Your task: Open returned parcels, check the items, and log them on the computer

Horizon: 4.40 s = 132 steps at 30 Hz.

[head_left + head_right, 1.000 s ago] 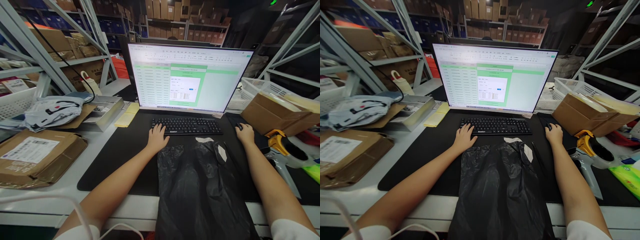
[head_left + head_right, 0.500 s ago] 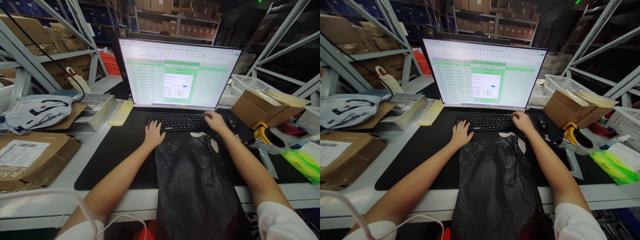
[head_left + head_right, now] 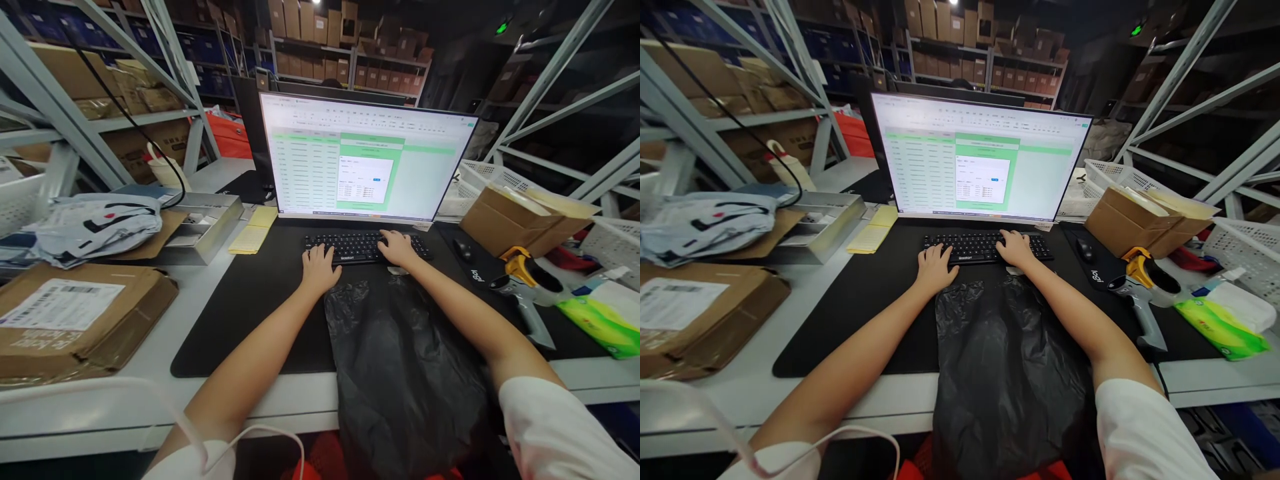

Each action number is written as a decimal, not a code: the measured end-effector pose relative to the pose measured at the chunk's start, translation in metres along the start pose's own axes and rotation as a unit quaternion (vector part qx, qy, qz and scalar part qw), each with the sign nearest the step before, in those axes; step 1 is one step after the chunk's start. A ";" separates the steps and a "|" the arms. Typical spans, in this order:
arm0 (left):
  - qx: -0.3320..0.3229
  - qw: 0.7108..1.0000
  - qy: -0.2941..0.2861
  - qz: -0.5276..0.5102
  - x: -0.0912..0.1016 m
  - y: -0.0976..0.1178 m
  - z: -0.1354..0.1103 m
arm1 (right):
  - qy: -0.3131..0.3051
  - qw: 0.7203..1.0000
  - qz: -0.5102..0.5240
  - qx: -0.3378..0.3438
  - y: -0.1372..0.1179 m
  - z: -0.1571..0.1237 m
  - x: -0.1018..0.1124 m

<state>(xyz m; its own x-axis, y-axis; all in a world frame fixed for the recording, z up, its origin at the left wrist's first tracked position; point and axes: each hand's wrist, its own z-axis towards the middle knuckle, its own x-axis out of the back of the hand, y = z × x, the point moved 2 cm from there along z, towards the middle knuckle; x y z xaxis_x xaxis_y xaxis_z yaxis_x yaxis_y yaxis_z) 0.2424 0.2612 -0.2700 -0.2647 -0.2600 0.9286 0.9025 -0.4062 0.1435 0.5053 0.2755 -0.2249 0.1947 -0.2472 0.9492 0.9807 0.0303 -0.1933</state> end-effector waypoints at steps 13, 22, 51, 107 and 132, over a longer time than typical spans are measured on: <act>0.004 1.000 0.009 0.003 0.003 0.001 -0.001 | 0.020 0.999 -0.019 0.045 -0.063 -0.008 -0.028; 0.015 1.000 -0.016 -0.003 0.002 -0.003 0.002 | 0.070 0.994 -0.039 -0.075 -0.022 -0.001 -0.025; 0.003 1.000 -0.013 0.027 0.002 -0.003 0.002 | 0.062 0.996 0.018 0.063 -0.058 -0.020 -0.038; 0.023 0.999 -0.021 0.020 -0.005 -0.008 0.003 | 0.085 0.994 0.047 0.056 -0.073 -0.026 -0.051; 0.015 1.000 0.006 -0.025 -0.006 -0.008 0.002 | 0.136 0.962 -0.105 -0.212 0.261 -0.049 0.009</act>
<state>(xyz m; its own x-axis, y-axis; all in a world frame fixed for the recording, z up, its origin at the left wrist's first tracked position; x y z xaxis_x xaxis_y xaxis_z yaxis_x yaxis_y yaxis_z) 0.2372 0.2676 -0.2760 -0.3131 -0.2514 0.9159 0.8980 -0.3923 0.1993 0.7619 0.2340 -0.2788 -0.0755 -0.4510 0.8893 0.8908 -0.4313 -0.1432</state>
